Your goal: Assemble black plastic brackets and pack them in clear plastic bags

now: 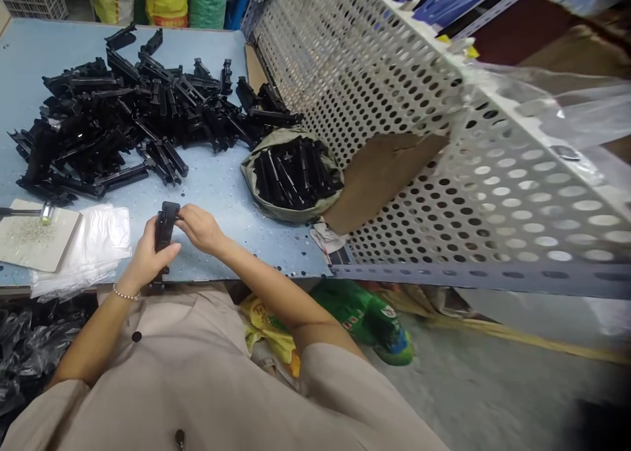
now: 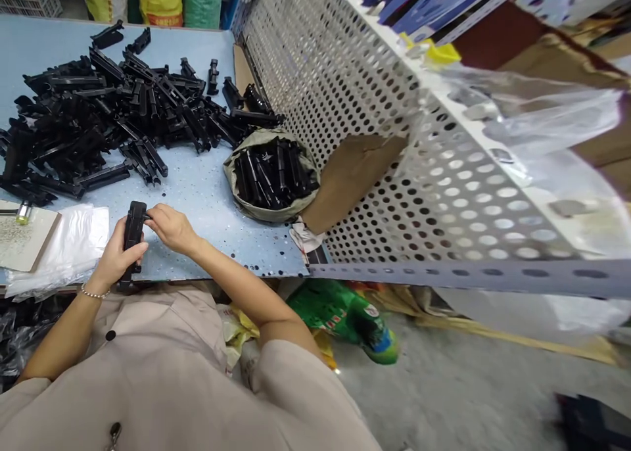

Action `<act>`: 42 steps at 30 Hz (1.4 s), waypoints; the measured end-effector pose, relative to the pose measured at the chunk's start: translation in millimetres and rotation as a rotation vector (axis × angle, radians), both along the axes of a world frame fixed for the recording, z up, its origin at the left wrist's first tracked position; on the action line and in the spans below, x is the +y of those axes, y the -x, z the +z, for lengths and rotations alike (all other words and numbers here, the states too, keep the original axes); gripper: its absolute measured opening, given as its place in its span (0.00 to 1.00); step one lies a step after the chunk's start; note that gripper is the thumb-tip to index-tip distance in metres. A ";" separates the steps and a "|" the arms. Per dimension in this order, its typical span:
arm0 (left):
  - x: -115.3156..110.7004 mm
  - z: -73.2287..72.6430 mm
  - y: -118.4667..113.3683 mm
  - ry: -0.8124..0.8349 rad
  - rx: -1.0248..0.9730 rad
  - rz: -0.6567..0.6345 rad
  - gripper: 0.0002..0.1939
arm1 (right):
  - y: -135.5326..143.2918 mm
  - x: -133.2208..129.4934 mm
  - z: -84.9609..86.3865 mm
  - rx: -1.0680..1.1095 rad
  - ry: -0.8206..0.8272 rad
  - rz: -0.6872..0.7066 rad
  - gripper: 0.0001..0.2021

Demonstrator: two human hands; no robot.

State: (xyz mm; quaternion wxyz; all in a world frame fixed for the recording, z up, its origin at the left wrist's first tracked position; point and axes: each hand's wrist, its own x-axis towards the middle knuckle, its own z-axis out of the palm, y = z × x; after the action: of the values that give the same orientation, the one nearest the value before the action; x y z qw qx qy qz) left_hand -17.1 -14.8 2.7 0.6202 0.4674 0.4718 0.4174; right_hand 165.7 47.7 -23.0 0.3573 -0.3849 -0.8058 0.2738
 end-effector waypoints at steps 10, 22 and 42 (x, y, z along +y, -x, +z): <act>21.8 7.4 9.6 0.124 -0.168 0.230 0.19 | 14.2 -55.0 -11.6 -0.181 -0.082 0.136 0.23; 24.5 -61.5 9.8 -0.043 0.158 0.302 0.19 | 24.1 44.2 -13.3 -0.224 -0.036 -0.141 0.18; 28.0 1.2 2.4 -0.182 0.019 0.225 0.39 | 21.8 3.4 21.3 -0.055 -0.088 -0.232 0.25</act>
State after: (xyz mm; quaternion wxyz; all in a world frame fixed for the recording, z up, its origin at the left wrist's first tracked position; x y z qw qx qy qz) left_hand -19.6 13.1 3.8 0.5201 0.4698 0.4873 0.5209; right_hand 143.8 51.1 -1.7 0.3807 -0.4667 -0.7767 0.1844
